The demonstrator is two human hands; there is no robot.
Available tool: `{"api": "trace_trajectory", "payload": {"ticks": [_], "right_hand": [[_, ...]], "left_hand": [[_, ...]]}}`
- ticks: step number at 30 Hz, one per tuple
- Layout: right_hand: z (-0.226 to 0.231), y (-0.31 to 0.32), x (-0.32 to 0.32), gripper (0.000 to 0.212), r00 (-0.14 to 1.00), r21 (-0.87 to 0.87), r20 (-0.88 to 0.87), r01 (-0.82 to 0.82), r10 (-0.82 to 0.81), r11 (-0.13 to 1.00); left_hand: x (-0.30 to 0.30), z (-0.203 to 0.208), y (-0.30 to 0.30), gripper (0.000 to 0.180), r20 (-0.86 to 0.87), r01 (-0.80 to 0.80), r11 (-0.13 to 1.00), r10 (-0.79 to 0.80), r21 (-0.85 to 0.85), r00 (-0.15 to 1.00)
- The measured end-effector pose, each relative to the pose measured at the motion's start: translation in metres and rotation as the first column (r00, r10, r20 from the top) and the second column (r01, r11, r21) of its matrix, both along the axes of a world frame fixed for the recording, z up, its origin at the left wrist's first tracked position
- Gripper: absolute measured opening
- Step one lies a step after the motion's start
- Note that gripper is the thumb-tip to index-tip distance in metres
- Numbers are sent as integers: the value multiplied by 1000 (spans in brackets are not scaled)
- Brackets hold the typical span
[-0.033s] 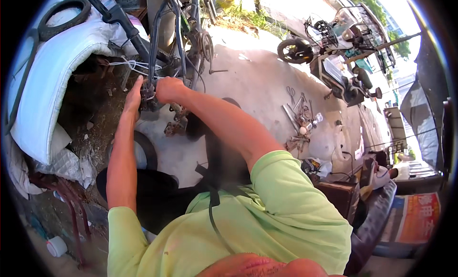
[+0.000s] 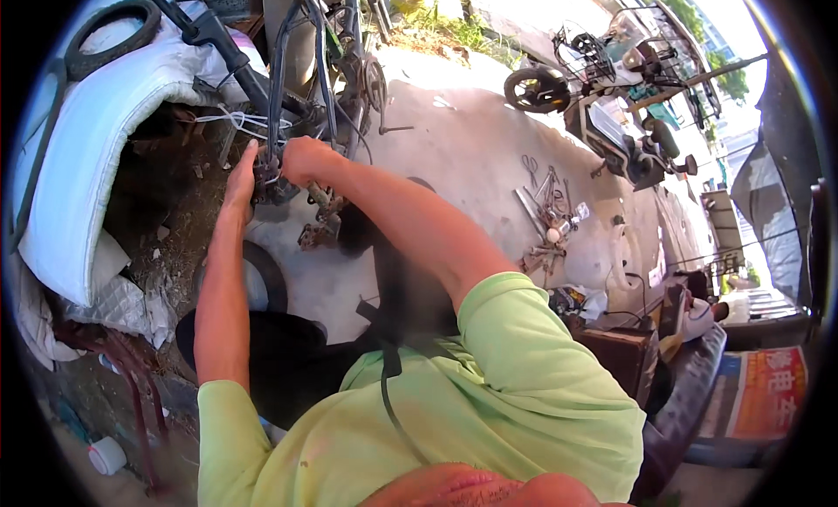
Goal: The person removes components from a bicycle brake caliper using a small metal pin, then disassembles the brake caliper parts by hand.
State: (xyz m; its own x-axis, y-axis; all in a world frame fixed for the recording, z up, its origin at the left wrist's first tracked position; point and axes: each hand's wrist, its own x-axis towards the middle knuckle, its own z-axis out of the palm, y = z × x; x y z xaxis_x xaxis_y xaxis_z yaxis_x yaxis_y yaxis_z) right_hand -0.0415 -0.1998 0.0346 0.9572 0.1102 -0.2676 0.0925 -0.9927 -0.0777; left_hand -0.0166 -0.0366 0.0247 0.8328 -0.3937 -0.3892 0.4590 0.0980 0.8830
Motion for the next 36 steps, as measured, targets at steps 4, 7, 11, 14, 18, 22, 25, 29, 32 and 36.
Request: {"api": "trace_trajectory", "payload": {"ticks": [4,7,11,14,18,22,25,29,32,36], "right_hand": [[15,-6,21,17,976,262,-195,146,-95,954],[42,25,-10,24,986,382,116,67,-119,922],[65,57,-46,31,931,750,196,60,-309,658],[63,82,-74,27,901,619,413,-173,-130,766],[46,60,-108,25,897,580,440,-265,-23,770],[29,47,-96,26,1000,436,-10,-19,26,900],[15,43,-70,31,980,387,-105,195,-167,901],[-14,37,-37,30,892,649,-189,427,-411,630],[9,25,-42,24,825,840,-314,472,-470,268],[40,27,-39,27,833,903,-164,342,-529,259]], "left_hand": [[2,-2,8,54,-39,107,994,-108,-34,993],[8,-16,16,53,-79,29,999,-28,17,997],[15,-31,10,46,105,-19,990,4,140,994],[32,-45,21,41,-134,199,922,-255,-332,957],[1,3,-1,42,-51,77,996,-79,-37,996],[-1,6,8,46,10,80,997,-80,-3,997],[6,-7,11,50,-4,62,998,-62,17,998],[6,-13,17,48,9,-25,998,25,56,1000],[10,-22,10,50,33,28,999,-29,42,999],[8,-11,10,51,103,12,992,-25,126,994]]}}
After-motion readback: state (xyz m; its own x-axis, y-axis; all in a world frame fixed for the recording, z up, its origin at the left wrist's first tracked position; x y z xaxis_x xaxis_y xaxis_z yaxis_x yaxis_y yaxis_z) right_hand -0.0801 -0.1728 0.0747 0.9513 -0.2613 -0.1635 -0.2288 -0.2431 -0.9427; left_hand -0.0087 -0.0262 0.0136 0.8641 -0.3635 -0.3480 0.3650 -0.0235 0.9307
